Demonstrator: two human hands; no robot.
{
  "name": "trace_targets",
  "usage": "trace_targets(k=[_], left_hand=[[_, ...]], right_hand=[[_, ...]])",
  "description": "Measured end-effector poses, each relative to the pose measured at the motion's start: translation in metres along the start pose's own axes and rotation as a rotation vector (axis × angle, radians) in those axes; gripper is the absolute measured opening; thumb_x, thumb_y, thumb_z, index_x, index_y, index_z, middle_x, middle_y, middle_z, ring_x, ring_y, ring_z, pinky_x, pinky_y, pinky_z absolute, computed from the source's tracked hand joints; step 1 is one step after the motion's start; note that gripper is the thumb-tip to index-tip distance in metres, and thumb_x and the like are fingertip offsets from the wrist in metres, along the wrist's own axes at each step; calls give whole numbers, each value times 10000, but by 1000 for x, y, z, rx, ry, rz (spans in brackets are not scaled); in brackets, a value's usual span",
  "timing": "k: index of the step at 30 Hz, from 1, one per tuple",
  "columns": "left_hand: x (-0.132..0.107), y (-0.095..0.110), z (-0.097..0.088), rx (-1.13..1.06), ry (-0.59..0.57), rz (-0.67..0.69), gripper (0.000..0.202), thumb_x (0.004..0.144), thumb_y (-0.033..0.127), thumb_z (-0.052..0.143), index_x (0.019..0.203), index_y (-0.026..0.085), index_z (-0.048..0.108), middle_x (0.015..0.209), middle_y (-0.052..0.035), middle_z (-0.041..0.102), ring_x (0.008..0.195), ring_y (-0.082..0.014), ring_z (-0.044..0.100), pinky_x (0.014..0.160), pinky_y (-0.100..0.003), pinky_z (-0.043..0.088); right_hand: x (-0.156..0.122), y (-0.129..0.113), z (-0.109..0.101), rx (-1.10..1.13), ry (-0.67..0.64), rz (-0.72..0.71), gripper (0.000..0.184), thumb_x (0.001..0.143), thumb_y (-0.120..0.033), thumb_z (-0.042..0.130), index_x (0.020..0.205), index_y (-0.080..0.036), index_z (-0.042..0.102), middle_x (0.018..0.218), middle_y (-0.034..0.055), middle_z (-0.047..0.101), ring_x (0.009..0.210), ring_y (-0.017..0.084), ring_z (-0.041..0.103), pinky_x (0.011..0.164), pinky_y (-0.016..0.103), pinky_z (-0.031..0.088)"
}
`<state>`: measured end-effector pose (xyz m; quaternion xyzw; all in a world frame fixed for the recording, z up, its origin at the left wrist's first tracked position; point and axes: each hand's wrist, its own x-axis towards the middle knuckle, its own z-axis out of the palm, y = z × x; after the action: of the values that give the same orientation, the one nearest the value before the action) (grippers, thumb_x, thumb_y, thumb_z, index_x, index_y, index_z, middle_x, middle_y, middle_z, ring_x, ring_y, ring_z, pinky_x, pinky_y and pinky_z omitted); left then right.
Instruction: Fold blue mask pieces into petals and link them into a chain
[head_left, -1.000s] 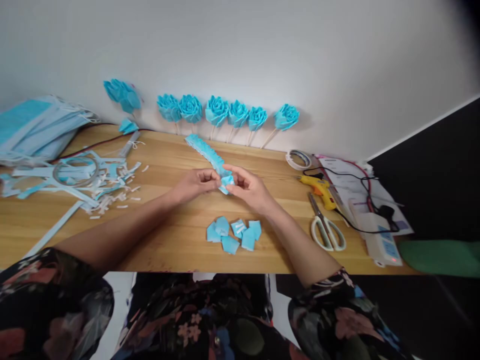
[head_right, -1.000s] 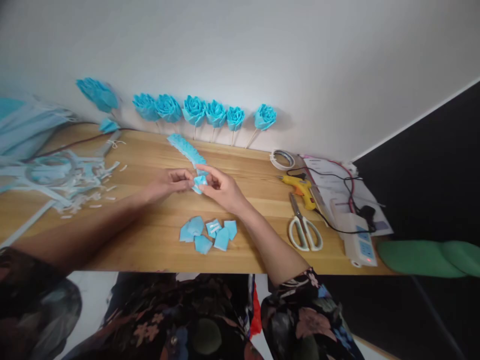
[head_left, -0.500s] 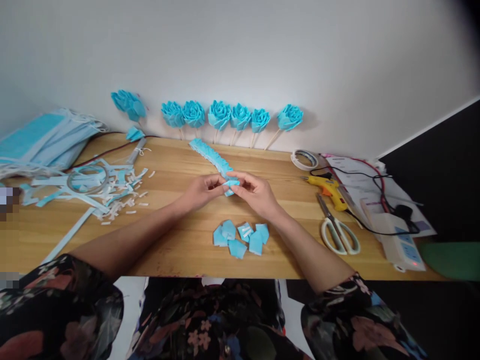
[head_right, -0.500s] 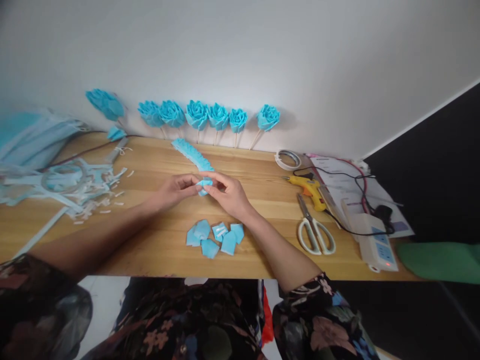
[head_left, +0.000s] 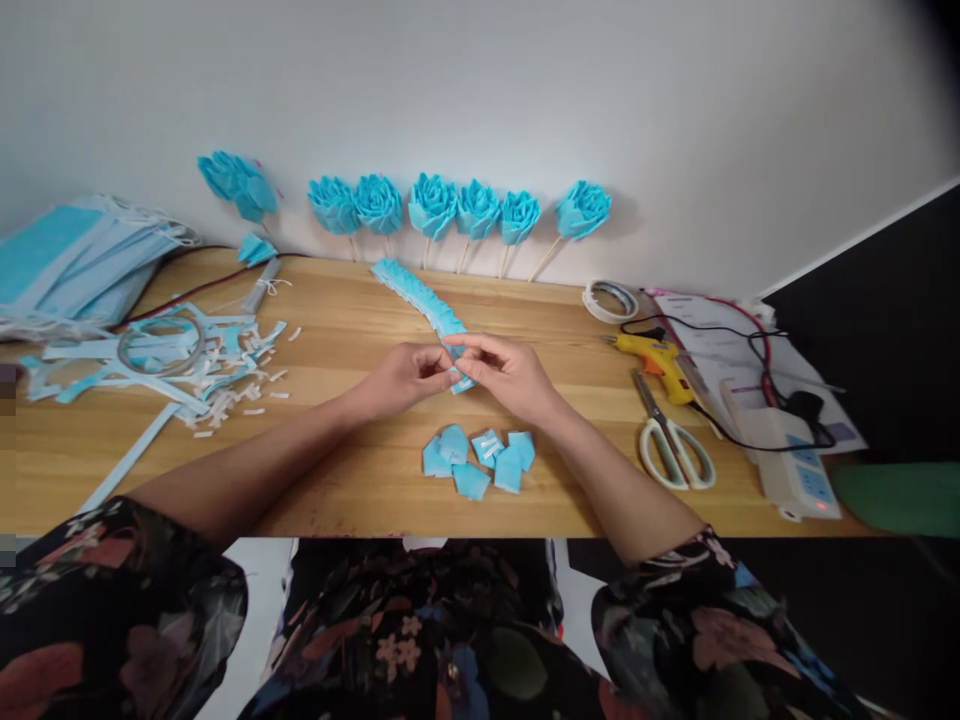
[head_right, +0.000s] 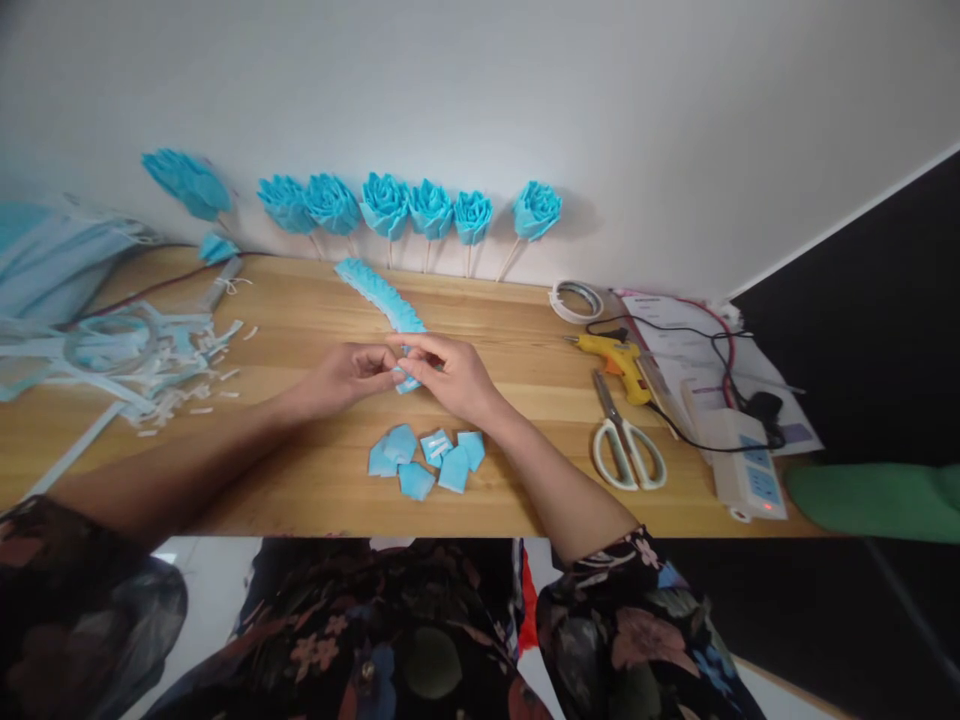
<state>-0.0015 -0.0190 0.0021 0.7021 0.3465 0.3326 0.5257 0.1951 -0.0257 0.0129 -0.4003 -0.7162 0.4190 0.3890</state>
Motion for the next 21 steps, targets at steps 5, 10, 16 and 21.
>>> trace_targets(k=[5, 10, 16, 21], left_hand=[[2, 1, -2, -32, 13, -13, 359, 814, 489, 694, 719, 159, 589, 664, 5, 557, 635, -113, 491, 595, -245, 372], [6, 0, -6, -96, 77, -42, 381, 775, 499, 708, 715, 145, 578, 643, 24, 511, 597, -88, 430, 579, -237, 325], [4, 6, -6, -98, 124, -60, 415, 784, 546, 681, 699, 152, 581, 624, 12, 521, 593, -98, 436, 571, -238, 348], [3, 8, -3, -123, 101, -64, 456, 805, 595, 638, 720, 149, 599, 669, -5, 552, 636, -113, 477, 593, -240, 380]], right_hand=[[1, -1, -5, 16, 74, 23, 330, 919, -406, 570, 1187, -270, 705, 961, 19, 729, 819, 151, 625, 771, 314, 521], [6, 1, -18, 172, 20, 134, 433, 893, -558, 571, 1102, -200, 696, 842, 36, 698, 727, 135, 613, 673, 273, 519], [5, 0, -16, 21, -53, 157, 345, 806, -518, 686, 789, -176, 646, 715, 2, 640, 621, 103, 512, 585, 237, 414], [3, -1, -7, -53, 2, 114, 286, 826, -440, 648, 714, -188, 576, 668, -24, 567, 606, 97, 455, 577, 243, 359]])
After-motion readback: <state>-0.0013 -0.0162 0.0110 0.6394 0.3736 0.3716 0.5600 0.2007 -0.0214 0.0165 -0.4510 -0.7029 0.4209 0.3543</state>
